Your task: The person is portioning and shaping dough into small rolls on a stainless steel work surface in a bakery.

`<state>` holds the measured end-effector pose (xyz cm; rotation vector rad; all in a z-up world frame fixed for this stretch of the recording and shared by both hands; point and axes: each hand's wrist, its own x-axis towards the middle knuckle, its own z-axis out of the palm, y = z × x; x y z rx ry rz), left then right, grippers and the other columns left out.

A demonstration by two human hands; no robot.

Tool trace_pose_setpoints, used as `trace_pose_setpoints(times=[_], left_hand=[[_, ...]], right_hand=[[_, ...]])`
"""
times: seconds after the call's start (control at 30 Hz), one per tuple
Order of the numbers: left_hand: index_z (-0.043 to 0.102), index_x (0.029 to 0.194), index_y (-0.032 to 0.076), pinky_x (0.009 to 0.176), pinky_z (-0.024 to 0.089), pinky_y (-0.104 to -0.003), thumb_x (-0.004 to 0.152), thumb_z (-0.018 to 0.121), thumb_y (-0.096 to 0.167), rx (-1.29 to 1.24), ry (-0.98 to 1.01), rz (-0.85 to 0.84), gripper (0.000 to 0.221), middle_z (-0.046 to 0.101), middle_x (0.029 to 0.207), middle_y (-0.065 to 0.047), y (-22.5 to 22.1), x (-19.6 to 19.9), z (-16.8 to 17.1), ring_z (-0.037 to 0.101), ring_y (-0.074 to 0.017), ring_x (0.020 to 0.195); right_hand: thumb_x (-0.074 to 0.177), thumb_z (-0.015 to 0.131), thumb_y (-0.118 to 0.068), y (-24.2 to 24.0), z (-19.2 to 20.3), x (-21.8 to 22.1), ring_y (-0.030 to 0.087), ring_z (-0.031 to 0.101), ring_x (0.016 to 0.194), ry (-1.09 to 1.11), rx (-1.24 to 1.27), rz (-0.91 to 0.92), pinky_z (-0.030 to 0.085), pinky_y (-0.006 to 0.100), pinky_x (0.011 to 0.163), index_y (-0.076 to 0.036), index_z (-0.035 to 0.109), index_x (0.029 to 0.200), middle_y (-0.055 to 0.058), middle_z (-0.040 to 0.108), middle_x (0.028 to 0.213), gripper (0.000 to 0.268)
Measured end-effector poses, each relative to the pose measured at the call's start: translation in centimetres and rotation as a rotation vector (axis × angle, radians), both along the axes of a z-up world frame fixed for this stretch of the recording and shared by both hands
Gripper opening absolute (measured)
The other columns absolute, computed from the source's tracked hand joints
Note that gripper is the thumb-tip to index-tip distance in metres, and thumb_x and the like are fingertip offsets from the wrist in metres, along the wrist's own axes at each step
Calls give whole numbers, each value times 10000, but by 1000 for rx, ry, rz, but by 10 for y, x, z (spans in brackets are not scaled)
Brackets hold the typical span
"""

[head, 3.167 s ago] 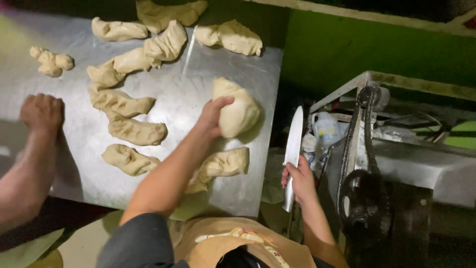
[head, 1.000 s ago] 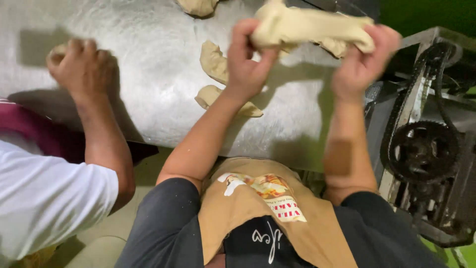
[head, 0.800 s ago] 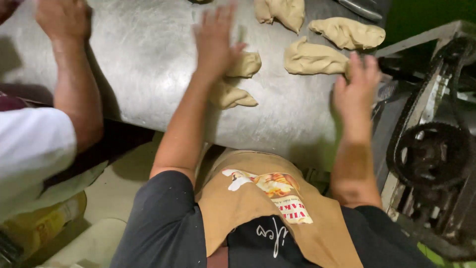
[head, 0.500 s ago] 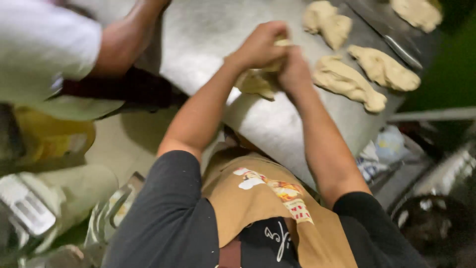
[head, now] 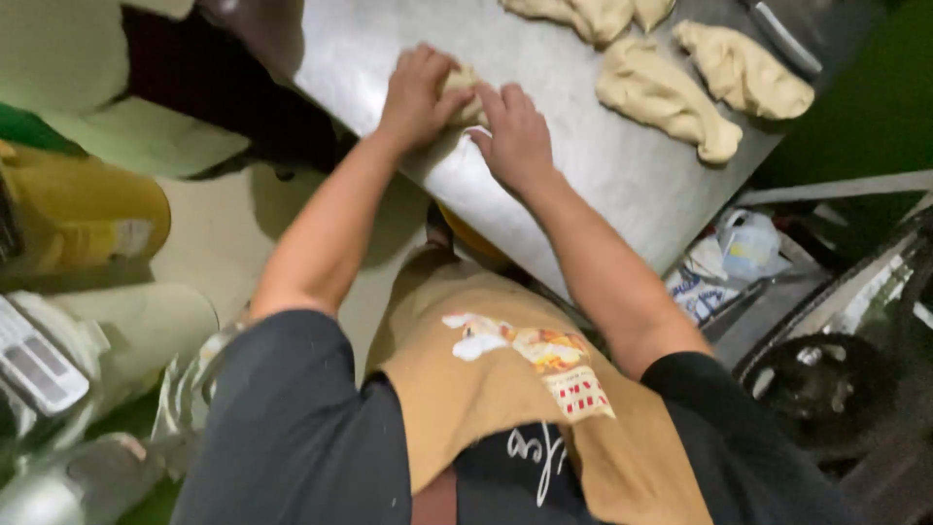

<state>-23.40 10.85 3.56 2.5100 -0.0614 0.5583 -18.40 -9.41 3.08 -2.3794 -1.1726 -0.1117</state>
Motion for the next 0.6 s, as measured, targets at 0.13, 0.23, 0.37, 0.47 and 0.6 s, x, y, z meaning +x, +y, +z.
trace_pose_setpoints(times=[0.13,0.23,0.37,0.47,0.6], left_hand=[[580,914,171,729,459,-310,888,748,370,-563,105,110,262,583,849,21,-64,-22,46,554,-146,800],[511,1218,111,936,454,-356,973,672,306,-597,-197,-122,353,494,1128,-81,-89,-21,37,530,-238,1022],[647,1237,215,986,453,-550,993,562,633,20,-66,-381,491,540,1375,-139,-81,-1,6,536,-421,1255],[696,1176,187,1094,391,-572,938,700,581,-13,-150,-267,460,519,1386,-160,-38,36,-2,487,-449,1317],[514,1457,46,1195,352,-566,981,816,417,65,-231,-54,675,516,1434,-192,42,127,7,457,-432,1334]], right_hand=[[940,497,-106,-57,21,8,330,624,971,191,480,-16,509,434,904,-95,667,1178,139,593,1057,293],[992,621,70,-139,57,9,378,540,966,-188,705,-58,427,475,901,34,648,1108,204,587,1024,124],[922,791,-211,-213,45,9,410,589,1158,-341,52,-143,460,518,1012,-165,776,1193,151,623,1289,276],[951,743,-191,-212,66,30,438,589,1237,-261,58,-125,420,524,1121,-79,742,1242,223,641,1373,311],[1093,589,-191,-121,116,102,420,544,1186,-210,50,-67,408,520,1065,27,704,1344,213,693,1314,351]])
